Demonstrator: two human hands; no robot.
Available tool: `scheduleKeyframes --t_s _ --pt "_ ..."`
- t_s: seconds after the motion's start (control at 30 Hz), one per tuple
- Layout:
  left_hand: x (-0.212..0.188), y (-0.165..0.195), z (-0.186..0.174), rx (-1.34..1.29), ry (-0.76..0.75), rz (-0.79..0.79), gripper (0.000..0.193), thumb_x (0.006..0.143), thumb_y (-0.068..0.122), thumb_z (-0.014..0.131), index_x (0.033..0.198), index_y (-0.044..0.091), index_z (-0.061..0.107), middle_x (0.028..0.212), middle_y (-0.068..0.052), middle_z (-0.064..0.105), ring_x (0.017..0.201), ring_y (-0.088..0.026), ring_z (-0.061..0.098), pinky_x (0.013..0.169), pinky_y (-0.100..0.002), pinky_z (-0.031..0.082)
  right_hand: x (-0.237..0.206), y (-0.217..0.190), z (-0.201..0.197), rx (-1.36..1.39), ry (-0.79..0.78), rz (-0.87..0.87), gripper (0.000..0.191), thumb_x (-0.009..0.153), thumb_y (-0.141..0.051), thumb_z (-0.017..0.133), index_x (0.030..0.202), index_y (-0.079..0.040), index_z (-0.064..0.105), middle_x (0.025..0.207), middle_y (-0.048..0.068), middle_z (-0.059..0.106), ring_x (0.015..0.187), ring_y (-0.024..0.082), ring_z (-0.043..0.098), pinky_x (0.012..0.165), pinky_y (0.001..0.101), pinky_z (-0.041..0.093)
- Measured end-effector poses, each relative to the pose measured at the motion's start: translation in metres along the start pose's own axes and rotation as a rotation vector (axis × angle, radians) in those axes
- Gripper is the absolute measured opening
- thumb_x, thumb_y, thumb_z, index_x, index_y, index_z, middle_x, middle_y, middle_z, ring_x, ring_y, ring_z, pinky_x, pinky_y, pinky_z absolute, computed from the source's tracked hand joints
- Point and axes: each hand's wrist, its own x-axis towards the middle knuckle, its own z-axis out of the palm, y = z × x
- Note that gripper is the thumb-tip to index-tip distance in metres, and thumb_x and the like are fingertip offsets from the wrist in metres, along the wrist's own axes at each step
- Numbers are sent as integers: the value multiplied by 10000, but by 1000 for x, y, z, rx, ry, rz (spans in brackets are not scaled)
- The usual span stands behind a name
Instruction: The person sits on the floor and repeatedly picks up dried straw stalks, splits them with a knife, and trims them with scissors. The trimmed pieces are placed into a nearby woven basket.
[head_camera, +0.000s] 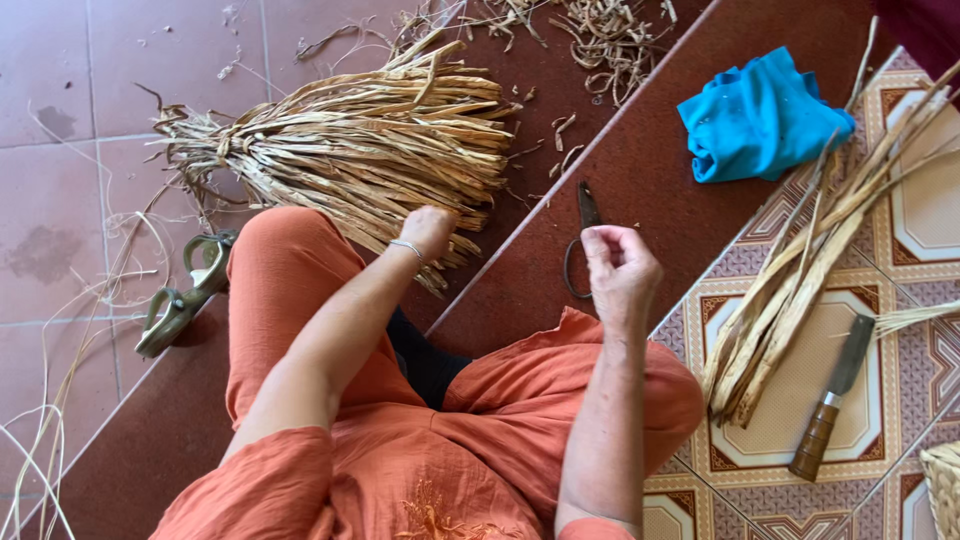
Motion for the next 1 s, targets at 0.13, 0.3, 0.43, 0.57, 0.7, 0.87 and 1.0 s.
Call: scheduleKeyframes --t_s 0.13,0.3,0.43,0.57,0.7,0.87,1.0 --pt "-18 22 0 284 -36 42 194 982 195 619 1111 147 755 1243 -81 687 1235 -263 556 1011 -492 445 -4 32 36 45 -96 72 131 955 -192 788 999 -70 767 760 31 713 632 88 605 569 263 484" --pt "-34 28 8 400 219 78 219 915 224 622 1101 192 733 1127 -61 648 1145 -254 545 988 -596 376 -15 47 37 -132 -149 -11 156 948 -188 768 983 -37 759 730 42 716 626 75 620 590 273 505" --pt "-33 26 2 413 155 59 168 967 220 614 1061 189 750 1132 -47 652 1163 -242 557 1007 -553 380 -13 52 44 -172 -156 -22 165 947 -203 774 978 -42 757 738 36 717 620 78 619 584 278 504" --pt "-37 38 -17 24 363 138 254 784 184 698 1033 165 740 1060 -61 663 1091 -279 592 927 -511 424 -13 54 56 -173 -182 -42 164 950 -199 772 987 -40 761 750 36 722 634 75 627 595 266 512" --pt "-43 66 -50 -579 620 264 63 985 145 697 1029 153 741 1023 -80 645 979 -288 645 837 -429 543 -13 41 71 94 -265 131 168 989 -196 726 1084 -63 767 834 34 722 666 72 621 598 246 543" --pt "-51 113 -84 -1391 306 361 323 957 127 702 1261 76 606 934 -26 668 853 -107 636 763 -274 559 -16 13 59 438 -264 267 286 995 -196 654 1260 -101 705 1089 23 736 811 70 641 664 223 529" --pt "-76 146 -96 -1510 187 464 374 986 92 692 1305 -1 521 1002 -25 647 907 -82 644 807 -252 587 -21 -2 48 574 -139 154 263 980 -129 677 1229 -46 699 1200 30 717 978 67 655 780 228 547"
